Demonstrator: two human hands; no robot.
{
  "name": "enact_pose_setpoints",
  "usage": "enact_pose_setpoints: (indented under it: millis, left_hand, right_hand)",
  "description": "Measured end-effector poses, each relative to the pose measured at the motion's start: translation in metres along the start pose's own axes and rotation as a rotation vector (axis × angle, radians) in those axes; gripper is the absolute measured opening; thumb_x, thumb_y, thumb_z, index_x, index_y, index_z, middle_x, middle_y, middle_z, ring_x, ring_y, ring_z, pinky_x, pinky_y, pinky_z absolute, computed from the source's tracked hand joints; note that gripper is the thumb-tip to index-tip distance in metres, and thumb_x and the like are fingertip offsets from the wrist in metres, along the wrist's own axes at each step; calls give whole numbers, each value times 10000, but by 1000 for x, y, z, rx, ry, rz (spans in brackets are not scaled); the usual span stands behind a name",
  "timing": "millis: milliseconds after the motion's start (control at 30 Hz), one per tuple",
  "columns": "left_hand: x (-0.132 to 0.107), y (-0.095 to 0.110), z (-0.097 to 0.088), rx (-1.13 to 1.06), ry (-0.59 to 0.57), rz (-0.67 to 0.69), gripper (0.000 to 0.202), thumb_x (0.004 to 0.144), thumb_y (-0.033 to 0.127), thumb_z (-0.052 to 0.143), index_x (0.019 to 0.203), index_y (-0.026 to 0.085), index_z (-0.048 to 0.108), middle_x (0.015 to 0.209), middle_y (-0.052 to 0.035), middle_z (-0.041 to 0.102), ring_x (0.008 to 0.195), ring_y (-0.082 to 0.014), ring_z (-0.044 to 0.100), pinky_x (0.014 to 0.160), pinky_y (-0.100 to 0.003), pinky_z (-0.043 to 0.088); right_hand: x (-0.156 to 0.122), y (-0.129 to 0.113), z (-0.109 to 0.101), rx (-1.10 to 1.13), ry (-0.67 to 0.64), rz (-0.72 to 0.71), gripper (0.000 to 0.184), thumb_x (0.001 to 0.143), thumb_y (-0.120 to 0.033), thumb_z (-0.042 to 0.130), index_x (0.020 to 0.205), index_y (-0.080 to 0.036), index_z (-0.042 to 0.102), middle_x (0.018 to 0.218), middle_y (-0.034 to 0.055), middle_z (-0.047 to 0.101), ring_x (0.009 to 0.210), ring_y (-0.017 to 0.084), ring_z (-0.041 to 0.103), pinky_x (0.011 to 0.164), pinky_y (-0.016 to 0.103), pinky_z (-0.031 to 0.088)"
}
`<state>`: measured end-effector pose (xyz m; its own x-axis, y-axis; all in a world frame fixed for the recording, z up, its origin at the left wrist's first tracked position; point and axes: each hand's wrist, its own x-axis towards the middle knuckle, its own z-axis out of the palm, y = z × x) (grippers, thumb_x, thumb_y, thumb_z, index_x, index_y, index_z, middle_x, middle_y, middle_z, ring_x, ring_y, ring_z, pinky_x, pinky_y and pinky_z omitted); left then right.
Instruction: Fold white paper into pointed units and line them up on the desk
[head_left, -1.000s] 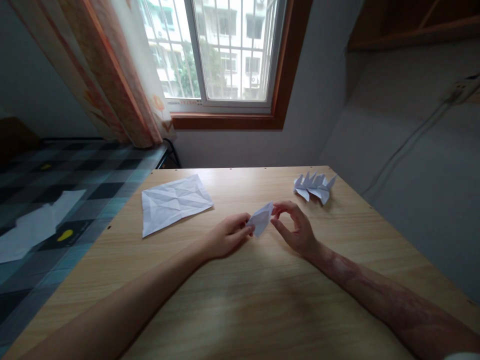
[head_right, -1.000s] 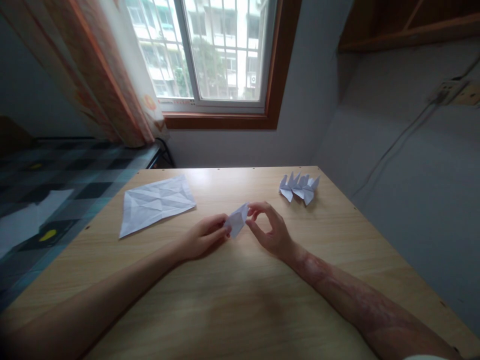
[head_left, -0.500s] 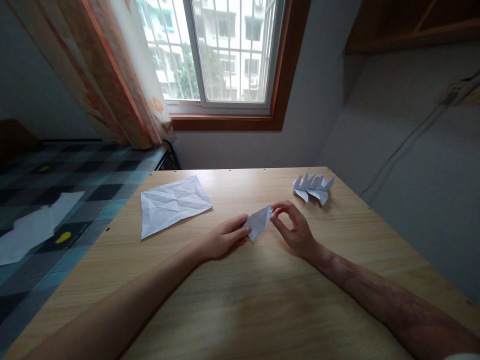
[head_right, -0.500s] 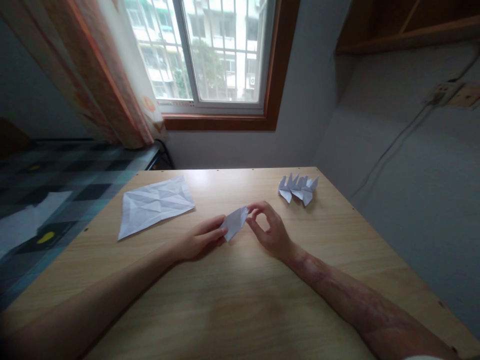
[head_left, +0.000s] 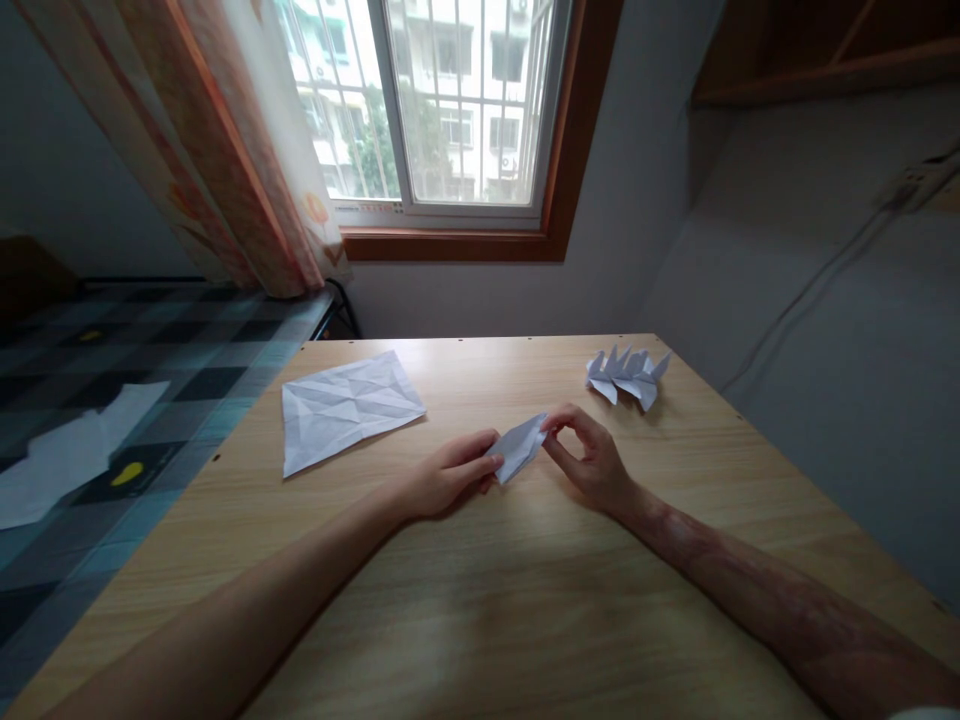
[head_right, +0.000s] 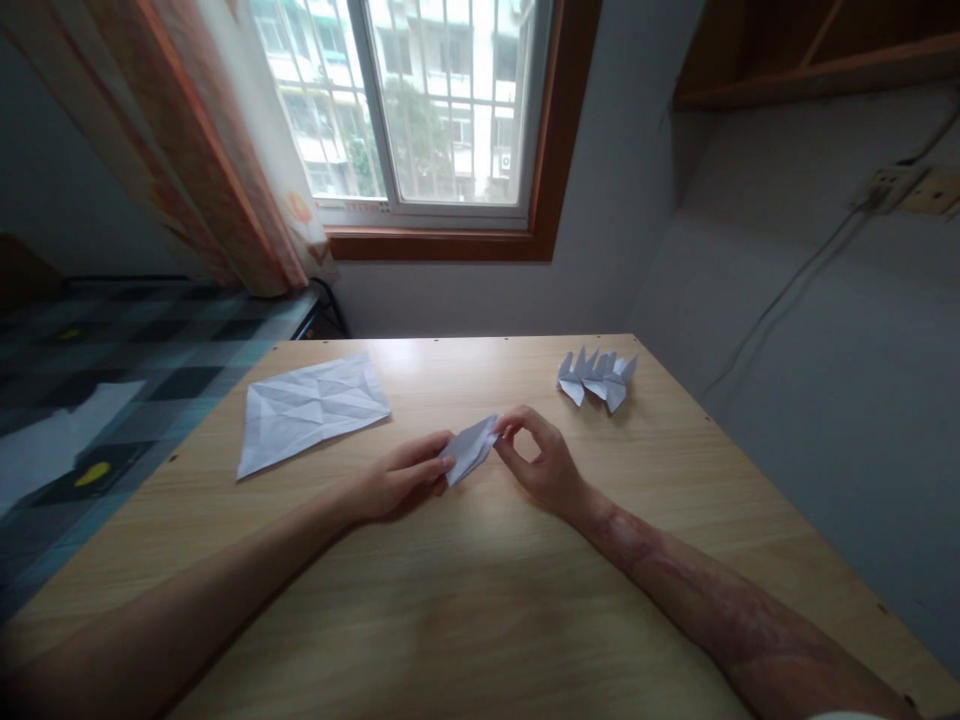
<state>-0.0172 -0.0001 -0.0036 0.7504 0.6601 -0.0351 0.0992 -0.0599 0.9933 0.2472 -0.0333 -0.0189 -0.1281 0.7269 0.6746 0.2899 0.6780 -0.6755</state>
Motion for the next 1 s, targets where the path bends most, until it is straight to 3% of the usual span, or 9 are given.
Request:
enact_pose_setpoints:
  millis: [167,367,600,833,1000]
  left_hand:
    - [0,1,0,23,10,21,436,1037,618,646,971,188,613,803,-2,586,735,-151,523,639,-257,390]
    - [1,-1,1,80,33,42,400,1076,576,613,968,191,603,805,1,591,699,-136,495,603,-252,366]
    - [2,1,2,200,110,46,393,1107,576,546,983,204,572,781,24,545,697,-142,484,620,-256,375]
    - [1,7,1,363,114,94,352,1102,530,536,975,206,593,816,12,574,783,-175,513,689,-281,406]
    - [0,11,2,454,133,114,326,1107,494,514,981,203,591,865,10,576,830,-181,526,749,-291,426]
  right_hand:
    - [2,-4,-2,-47,54,-76,73,1019,-237,783,981,-256,723,935,29,698,766,186,625,706,352,541]
    - [0,-5,-2,-85,119,-56,170,990,-279,826,921,-254,673,858,12,683,730,187,626,683,353,538]
    - [-2,-8,-3,-61,-6,-70,72,1077,-292,699,1048,-236,735,981,58,788,855,211,733,794,368,605]
    - [-9,7,1,3,102,69,107,1060,-344,749,1090,-253,702,981,38,774,812,197,733,771,351,605]
    - [-9,12,4,84,121,89,122,1063,-346,749,1120,-262,680,1011,28,748,786,175,704,757,339,599]
